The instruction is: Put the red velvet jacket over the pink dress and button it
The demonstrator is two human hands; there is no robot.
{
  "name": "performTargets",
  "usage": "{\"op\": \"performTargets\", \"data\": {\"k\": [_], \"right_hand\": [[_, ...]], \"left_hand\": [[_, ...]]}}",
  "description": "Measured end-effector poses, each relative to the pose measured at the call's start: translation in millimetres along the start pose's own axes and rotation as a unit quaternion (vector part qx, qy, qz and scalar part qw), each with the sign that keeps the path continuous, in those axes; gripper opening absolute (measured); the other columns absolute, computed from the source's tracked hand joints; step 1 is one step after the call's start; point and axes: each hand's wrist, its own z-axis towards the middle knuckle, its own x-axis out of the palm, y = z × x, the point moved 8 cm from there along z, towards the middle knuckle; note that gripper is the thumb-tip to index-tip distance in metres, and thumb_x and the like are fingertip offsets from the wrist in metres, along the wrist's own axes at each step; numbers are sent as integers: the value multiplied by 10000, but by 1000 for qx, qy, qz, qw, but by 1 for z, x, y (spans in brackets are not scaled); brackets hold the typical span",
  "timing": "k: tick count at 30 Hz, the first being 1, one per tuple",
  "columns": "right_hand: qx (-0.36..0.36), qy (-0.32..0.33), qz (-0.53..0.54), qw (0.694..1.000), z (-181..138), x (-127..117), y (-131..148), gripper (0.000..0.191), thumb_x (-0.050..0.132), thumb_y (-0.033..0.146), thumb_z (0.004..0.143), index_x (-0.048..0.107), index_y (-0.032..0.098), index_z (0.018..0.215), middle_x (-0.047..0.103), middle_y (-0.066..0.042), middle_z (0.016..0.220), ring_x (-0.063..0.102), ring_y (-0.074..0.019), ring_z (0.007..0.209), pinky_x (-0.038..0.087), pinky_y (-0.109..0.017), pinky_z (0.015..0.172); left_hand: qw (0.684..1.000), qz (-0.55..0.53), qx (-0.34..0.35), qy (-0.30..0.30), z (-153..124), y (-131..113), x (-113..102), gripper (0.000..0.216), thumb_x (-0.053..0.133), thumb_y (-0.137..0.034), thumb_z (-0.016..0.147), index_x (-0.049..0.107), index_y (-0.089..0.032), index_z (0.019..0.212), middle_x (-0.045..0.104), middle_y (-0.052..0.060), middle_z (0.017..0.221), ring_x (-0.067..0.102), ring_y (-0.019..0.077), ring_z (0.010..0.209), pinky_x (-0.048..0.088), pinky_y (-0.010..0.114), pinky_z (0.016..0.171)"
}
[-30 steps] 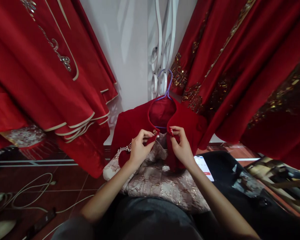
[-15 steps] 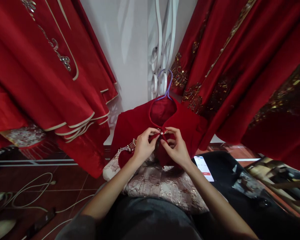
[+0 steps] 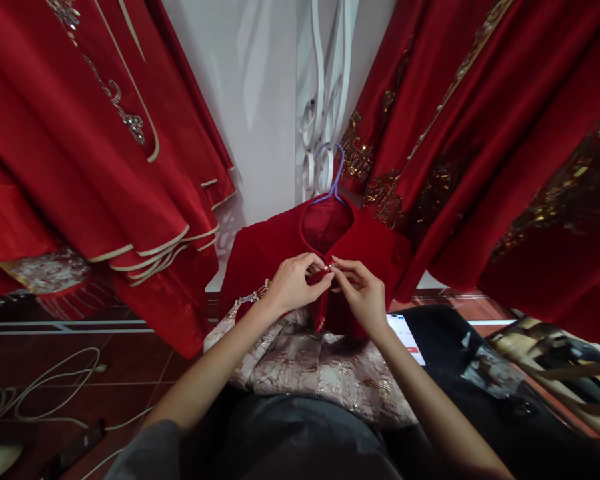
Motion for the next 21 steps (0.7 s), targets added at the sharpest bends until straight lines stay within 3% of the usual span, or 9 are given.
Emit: {"op": "performTargets", "data": {"k": [4, 10, 21], "right_hand": [[14, -27, 19, 999, -3, -1, -5, 381, 641, 389, 822, 673, 229, 1166, 666, -53, 1199, 695, -220, 927, 639, -347, 715], [30, -28, 23, 999, -2, -3, -12, 390, 666, 385, 800, 687, 230, 1157, 687, -32, 1165, 702, -235, 928, 627, -388, 774], [37, 1, 68, 997, 1, 0, -12, 398, 684, 348, 795, 674, 228, 1174, 684, -31, 1175, 693, -222, 968, 609, -362, 818]], "left_hand": [[998, 59, -6, -11, 4, -2, 1, 111, 582, -286, 830, 579, -176, 820, 663, 21, 833, 610, 139, 728, 488, 261, 667], [994, 111, -6, -1, 7, -5, 1, 68, 583, -250, 795, 576, -183, 783, 659, 6, 794, 594, 137, 673, 432, 250, 609], [992, 127, -8, 9, 10, -8, 0, 89, 601, -267, 770, 589, -180, 757, 657, 0, 761, 574, 129, 641, 401, 240, 595]]}}
